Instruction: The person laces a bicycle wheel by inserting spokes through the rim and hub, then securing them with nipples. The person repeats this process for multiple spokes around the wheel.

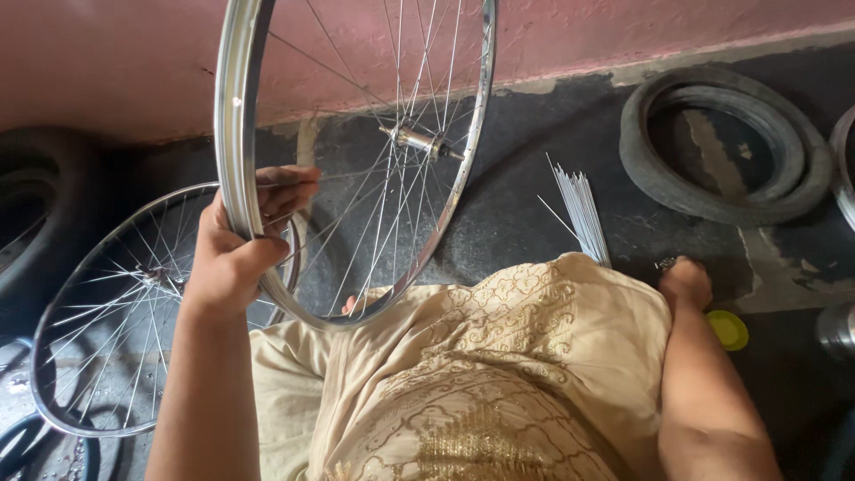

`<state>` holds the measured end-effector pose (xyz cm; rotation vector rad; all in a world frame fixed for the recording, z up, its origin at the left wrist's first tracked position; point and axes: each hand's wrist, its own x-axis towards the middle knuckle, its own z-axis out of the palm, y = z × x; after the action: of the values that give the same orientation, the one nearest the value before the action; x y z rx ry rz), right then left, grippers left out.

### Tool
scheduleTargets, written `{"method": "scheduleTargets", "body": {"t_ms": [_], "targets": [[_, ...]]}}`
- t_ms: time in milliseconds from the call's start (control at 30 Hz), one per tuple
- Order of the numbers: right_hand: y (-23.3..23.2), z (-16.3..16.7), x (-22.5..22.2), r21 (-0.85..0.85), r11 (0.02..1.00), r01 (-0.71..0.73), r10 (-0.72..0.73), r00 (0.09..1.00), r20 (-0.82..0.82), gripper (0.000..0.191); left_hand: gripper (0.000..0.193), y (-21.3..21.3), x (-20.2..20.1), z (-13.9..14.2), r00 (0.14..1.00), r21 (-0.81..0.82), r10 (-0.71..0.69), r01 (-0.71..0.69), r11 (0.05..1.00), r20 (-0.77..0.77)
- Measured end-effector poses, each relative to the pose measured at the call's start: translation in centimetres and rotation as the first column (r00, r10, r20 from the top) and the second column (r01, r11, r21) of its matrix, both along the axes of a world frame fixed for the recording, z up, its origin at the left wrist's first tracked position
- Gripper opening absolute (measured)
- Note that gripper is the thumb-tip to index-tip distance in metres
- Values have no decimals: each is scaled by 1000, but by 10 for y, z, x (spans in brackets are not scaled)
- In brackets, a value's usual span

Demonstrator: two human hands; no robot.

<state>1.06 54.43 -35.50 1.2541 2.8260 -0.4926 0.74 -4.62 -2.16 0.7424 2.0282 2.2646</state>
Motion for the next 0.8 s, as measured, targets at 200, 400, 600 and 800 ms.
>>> {"method": "scheduleTargets", "body": {"t_ms": [200, 400, 600, 800], "targets": [[-3, 7, -2, -389, 918, -80, -154, 832, -533, 20, 70, 2, 4, -6, 1000, -1, 18, -18, 1000, 4], [-60, 76, 28, -678, 527, -512, -366, 584, -725, 14, 72, 13, 15, 0, 1000, -11, 13, -14, 1000, -11], [-193, 166, 72, -594, 318, -739, 5, 628, -779, 12, 73, 61, 35, -5, 985, -166, 151, -164, 973, -87], [-294, 221, 113, -125, -193, -973, 270, 70, -960, 13, 61, 141, 68, -33, 924, -72, 326, -345, 936, -201]]}}
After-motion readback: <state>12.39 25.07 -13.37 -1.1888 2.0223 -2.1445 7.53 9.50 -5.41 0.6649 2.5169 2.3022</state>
